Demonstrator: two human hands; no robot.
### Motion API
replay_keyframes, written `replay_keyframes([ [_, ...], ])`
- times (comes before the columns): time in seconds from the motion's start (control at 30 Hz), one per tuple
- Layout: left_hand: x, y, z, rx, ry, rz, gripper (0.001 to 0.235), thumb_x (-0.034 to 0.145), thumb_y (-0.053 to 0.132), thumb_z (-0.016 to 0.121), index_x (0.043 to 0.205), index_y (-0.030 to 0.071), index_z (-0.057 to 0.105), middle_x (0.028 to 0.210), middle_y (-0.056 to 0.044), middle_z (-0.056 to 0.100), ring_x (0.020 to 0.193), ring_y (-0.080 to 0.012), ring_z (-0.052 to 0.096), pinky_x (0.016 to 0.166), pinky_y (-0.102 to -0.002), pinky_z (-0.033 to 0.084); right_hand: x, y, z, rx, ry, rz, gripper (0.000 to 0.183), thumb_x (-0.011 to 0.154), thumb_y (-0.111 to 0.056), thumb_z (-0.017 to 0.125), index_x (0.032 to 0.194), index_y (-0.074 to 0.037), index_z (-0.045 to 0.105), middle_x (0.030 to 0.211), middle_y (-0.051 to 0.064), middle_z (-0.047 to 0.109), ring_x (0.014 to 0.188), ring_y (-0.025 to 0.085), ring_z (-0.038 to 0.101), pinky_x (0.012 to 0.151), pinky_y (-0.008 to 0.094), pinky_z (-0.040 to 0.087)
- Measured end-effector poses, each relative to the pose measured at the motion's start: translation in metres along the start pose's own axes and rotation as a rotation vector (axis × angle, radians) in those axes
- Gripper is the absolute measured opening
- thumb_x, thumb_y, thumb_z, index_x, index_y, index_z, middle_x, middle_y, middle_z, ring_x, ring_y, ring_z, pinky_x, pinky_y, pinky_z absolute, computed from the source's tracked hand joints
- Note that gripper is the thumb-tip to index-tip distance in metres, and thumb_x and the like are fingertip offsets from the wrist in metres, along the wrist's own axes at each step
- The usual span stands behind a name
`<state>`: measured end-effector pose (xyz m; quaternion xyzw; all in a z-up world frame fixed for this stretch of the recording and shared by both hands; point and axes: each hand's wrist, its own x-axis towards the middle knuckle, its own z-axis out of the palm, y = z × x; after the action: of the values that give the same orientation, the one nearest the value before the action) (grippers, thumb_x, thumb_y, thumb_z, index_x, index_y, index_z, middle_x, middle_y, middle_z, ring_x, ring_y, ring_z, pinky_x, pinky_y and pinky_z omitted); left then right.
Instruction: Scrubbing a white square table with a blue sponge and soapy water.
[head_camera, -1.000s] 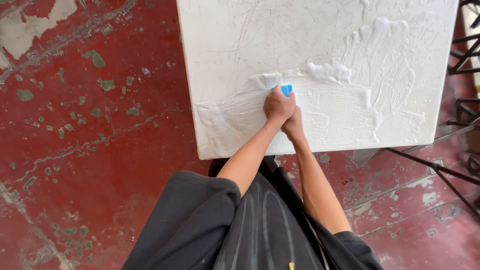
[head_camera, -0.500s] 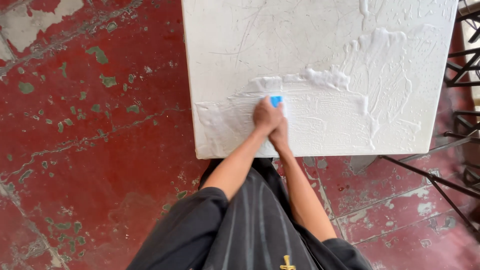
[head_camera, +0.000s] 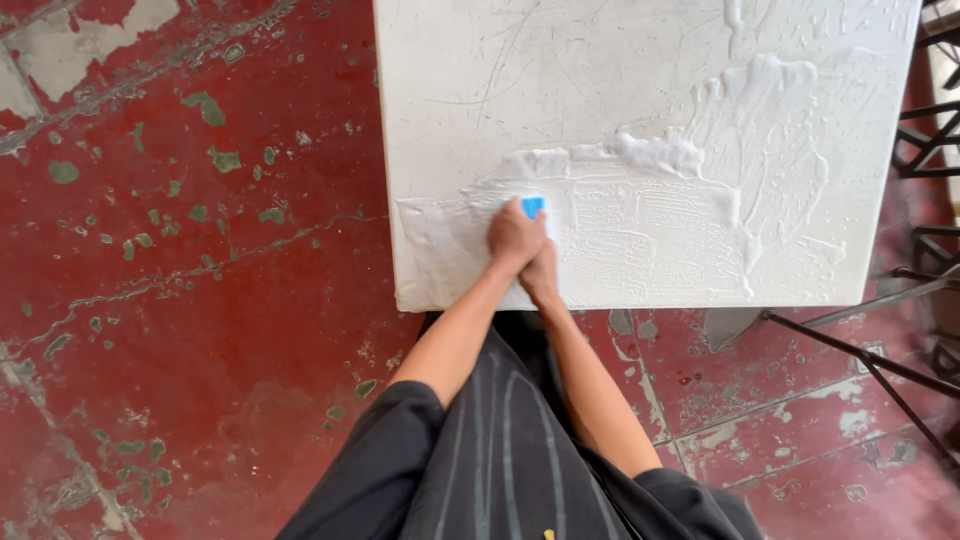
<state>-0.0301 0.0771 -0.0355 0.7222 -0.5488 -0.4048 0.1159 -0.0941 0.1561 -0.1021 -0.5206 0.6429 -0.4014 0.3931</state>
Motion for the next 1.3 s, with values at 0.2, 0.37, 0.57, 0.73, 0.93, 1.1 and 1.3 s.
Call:
replay_keyframes([
  [0.2, -0.002, 0.018, -0.009, 0.009, -0.071, -0.033, 0.043, 0.085, 0.039, 0.073, 0.108, 0.003, 0.068, 0.106, -0.024, 0.072, 0.102, -0.0441, 0.069, 0.087, -0.054, 0.054, 0.002, -0.011, -0.014, 0.149, -0.038, 0.243, 0.015, 0.088, -0.008, 0.067, 0.094, 0.005, 0.072, 0.082, 0.023, 0.071, 0.074, 0.027, 0.067, 0.067, 0.047, 0.05],
  [0.37, 0.0, -0.045, -0.067, -0.026, 0.094, -0.127, 0.044, 0.083, 0.039, 0.076, 0.104, 0.001, 0.07, 0.106, -0.024, 0.074, 0.102, -0.0434, 0.07, 0.088, -0.052, 0.055, 0.001, -0.02, 0.068, 0.0, -0.143, 0.015, 0.016, 0.084, -0.008, 0.068, 0.096, 0.001, 0.071, 0.089, 0.026, 0.072, 0.091, 0.045, 0.07, 0.078, 0.049, 0.053],
  [0.57, -0.001, -0.006, 0.009, 0.061, 0.054, -0.023, 0.048, 0.084, 0.038, 0.073, 0.114, 0.001, 0.066, 0.107, -0.023, 0.072, 0.101, -0.0417, 0.069, 0.086, -0.053, 0.054, -0.003, 0.009, 0.0, -0.07, -0.043, -0.037, 0.015, 0.081, -0.01, 0.072, 0.092, 0.001, 0.074, 0.086, 0.021, 0.075, 0.084, 0.034, 0.072, 0.074, 0.047, 0.054],
  [0.73, -0.016, 0.058, 0.045, 0.07, -0.164, 0.011, 0.047, 0.09, 0.038, 0.066, 0.12, 0.001, 0.063, 0.108, -0.02, 0.073, 0.1, -0.0367, 0.073, 0.086, -0.051, 0.057, -0.003, -0.022, -0.079, 0.177, 0.048, 0.252, 0.014, 0.085, -0.008, 0.071, 0.094, 0.003, 0.072, 0.077, 0.011, 0.07, 0.068, 0.019, 0.062, 0.059, 0.042, 0.045],
  [0.93, 0.0, 0.012, -0.039, 0.035, -0.056, -0.139, 0.045, 0.087, 0.041, 0.071, 0.112, 0.004, 0.067, 0.105, -0.02, 0.073, 0.099, -0.0393, 0.072, 0.085, -0.052, 0.056, 0.014, 0.016, 0.014, 0.081, -0.15, 0.04, 0.008, 0.082, 0.0, 0.065, 0.085, 0.007, 0.067, 0.066, 0.015, 0.067, 0.068, 0.019, 0.063, 0.059, 0.043, 0.053],
  [1.1, 0.005, 0.004, -0.046, 0.026, 0.042, -0.134, 0.043, 0.086, 0.041, 0.073, 0.107, 0.003, 0.069, 0.106, -0.02, 0.074, 0.102, -0.0398, 0.071, 0.088, -0.051, 0.055, 0.021, -0.013, 0.022, 0.026, -0.091, -0.019, 0.012, 0.082, 0.0, 0.067, 0.092, 0.006, 0.068, 0.081, 0.02, 0.071, 0.08, 0.021, 0.067, 0.07, 0.042, 0.054],
  [1.3, -0.009, 0.035, -0.001, 0.071, -0.071, -0.03, 0.04, 0.087, 0.038, 0.07, 0.11, 0.005, 0.069, 0.109, -0.021, 0.074, 0.103, -0.042, 0.07, 0.09, -0.052, 0.054, 0.006, -0.04, -0.039, 0.348, -0.063, 0.465, 0.014, 0.084, -0.005, 0.072, 0.093, 0.007, 0.07, 0.071, 0.01, 0.065, 0.063, 0.019, 0.056, 0.057, 0.044, 0.042],
])
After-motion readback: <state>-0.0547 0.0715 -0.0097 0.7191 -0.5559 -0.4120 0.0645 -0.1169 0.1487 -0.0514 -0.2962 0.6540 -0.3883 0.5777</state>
